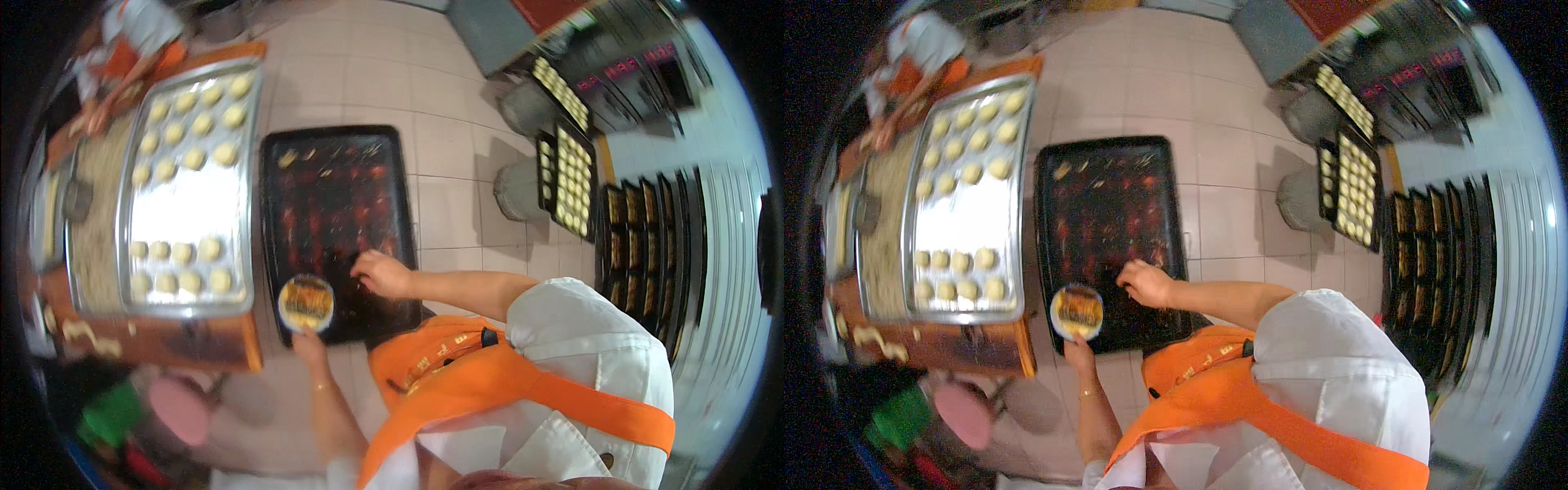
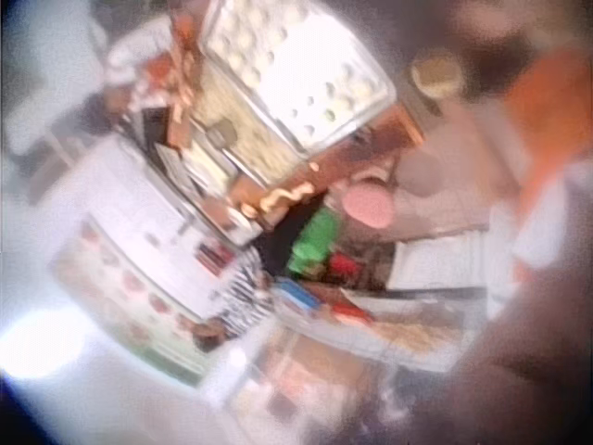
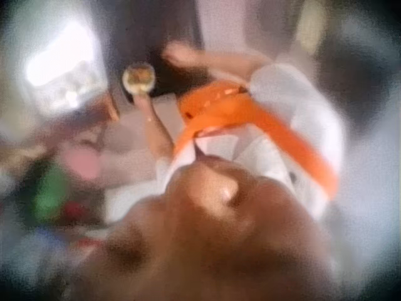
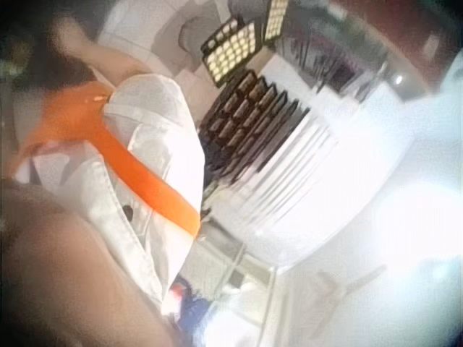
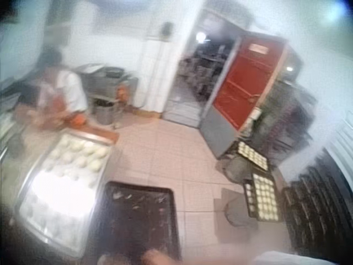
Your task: The person prepares pastry dough by hand, filling and shaping several pieces on a table, and then uses cloths to remove trays of baked pastries from a large oven and places them on a rack.
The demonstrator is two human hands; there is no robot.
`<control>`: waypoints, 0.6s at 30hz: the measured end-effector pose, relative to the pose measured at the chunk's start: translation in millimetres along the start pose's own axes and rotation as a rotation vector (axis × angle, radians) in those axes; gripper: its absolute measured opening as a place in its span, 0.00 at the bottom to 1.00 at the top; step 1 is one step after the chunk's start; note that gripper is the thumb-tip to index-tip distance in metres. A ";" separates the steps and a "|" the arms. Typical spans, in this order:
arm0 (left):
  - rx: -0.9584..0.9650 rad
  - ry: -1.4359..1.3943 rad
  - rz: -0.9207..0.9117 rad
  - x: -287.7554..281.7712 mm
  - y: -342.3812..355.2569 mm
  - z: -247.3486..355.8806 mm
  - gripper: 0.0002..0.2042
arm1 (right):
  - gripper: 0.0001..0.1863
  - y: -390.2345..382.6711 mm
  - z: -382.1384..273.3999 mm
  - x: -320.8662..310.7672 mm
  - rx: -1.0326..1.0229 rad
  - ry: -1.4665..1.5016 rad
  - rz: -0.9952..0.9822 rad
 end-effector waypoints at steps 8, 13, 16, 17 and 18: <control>0.219 0.135 -0.112 40.4 44.0 -39.4 0.25 | 0.10 -116.6 58.0 -41.4 0.471 0.008 0.151; 0.016 0.108 -0.173 51.1 62.7 -38.9 0.27 | 0.11 -198.5 82.9 -43.0 0.661 0.047 0.254; 0.082 0.111 -0.162 46.6 52.7 -24.3 0.27 | 0.11 -257.3 95.1 -41.6 0.832 0.063 0.227; -0.131 -0.015 -0.199 43.4 47.1 -10.5 0.27 | 0.11 -283.9 106.7 -34.2 0.827 0.035 0.201; -0.352 -0.125 -0.209 37.3 40.3 1.6 0.28 | 0.11 -312.7 122.7 -22.4 0.819 0.011 0.169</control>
Point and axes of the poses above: each hand's wrist, its own y-axis towards the middle knuckle, its own x-axis out of the palm, z = x × y, the point moved 2 cm from there along y, towards the middle knuckle, and after that the axes turned 5 degrees about x, right-handed, at the moved point
